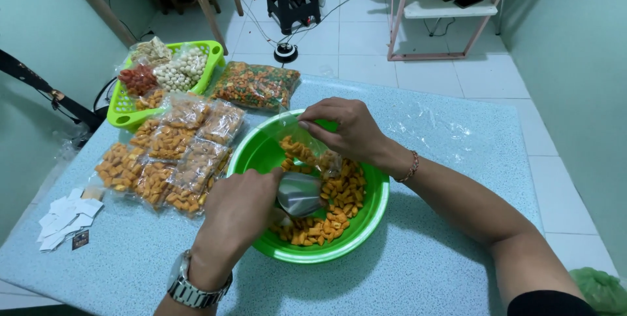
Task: Packaging small orange snacks from a large bowl into individual plastic bags using a metal scoop.
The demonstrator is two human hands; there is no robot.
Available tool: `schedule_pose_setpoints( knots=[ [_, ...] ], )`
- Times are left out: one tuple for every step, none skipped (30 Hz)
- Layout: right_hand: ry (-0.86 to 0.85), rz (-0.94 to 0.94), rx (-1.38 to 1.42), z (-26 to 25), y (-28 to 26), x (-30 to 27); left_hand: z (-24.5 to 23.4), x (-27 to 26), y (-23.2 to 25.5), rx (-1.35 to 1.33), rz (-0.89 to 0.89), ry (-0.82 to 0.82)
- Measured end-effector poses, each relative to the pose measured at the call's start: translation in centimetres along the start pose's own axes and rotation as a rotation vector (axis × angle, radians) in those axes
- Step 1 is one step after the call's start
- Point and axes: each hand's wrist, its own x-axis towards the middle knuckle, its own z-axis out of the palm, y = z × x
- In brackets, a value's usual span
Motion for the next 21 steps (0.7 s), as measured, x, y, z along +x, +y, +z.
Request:
schedule_pose_setpoints(
  knots=[
    [-0.005, 0.001, 0.011, 0.1, -0.1, -0.2, 0.0, -0.1, 0.0, -0.008, 0.01, 0.007],
    [-0.008, 0.003, 0.012, 0.1, -0.2, -0.2, -0.3, -0.1, 0.3, -0.012, 0.011, 0.004],
    [-0.011, 0.003, 0.008, 0.0, -0.2, -0.1, -0.7, -0.2, 0.5, -0.071, 0.047, -0.012],
    [-0.014, 0.003, 0.004, 0.0, -0.2, 0.0, -1.1, -0.2, 0.7, -0.129, 0.084, -0.028],
    [-0.015, -0.002, 0.001, 0.1, -0.2, 0.0, -0.5, 0.1, 0.8, -0.131, 0.084, -0.022],
    [-0.029, 0.089, 0.054, 0.1, -0.1, -0.1, 0.0, 0.5, 1.0, -0.213, 0.133, 0.011],
    [-0.042, 0.184, 0.106, 0.2, -0.1, -0.3, 0.7, 0.9, 1.3, -0.294, 0.186, 0.04],
    [-0.042, 0.185, 0.102, 0.1, -0.1, -0.2, 0.0, 0.6, 1.5, -0.294, 0.189, 0.041],
    [-0.045, 0.182, 0.102, 0.2, -0.1, -0.2, -0.7, 0.4, 1.8, -0.313, 0.192, 0.029],
    [-0.048, 0.18, 0.101, 0.1, -0.1, -0.2, -1.4, 0.1, 2.0, -0.331, 0.195, 0.017],
    [-0.043, 0.181, 0.091, 0.1, -0.2, -0.1, -0.8, 0.5, 1.9, -0.327, 0.204, 0.021],
    [-0.04, 0.173, 0.104, 0.1, -0.4, 0.0, -0.3, 0.9, 1.8, -0.343, 0.19, -0.011],
    [-0.034, 0.169, 0.112, 0.0, -0.5, 0.0, 0.2, 1.3, 1.9, -0.357, 0.181, -0.044],
    [-0.027, 0.173, 0.1, -0.1, -0.3, 0.0, 0.4, 1.6, 1.7, -0.35, 0.195, -0.041],
    [-0.024, 0.088, 0.057, 0.0, -0.3, 0.0, 0.7, 1.8, 1.5, -0.326, 0.154, -0.021],
    [-0.023, 0.003, 0.013, 0.0, -0.3, 0.0, 0.9, 1.9, 1.3, -0.302, 0.114, 0.0],
    [-0.017, 0.003, 0.002, -0.1, -0.2, 0.1, 0.7, 2.0, 1.4, -0.296, 0.124, 0.006],
    [-0.019, 0.001, 0.004, -0.2, -0.2, 0.1, 0.4, 2.1, 1.4, -0.284, 0.129, -0.006],
    [-0.026, 0.002, 0.015, 0.0, -0.3, 0.0, 0.4, 1.9, 1.4, -0.277, 0.127, -0.025],
    [-0.026, 0.005, 0.011, 0.1, -0.4, 0.0, 0.6, 1.7, 1.3, -0.277, 0.132, -0.026],
    [-0.027, 0.0, 0.018, 0.0, -0.3, 0.0, 0.6, 1.7, 1.2, -0.28, 0.122, -0.016]
  ],
)
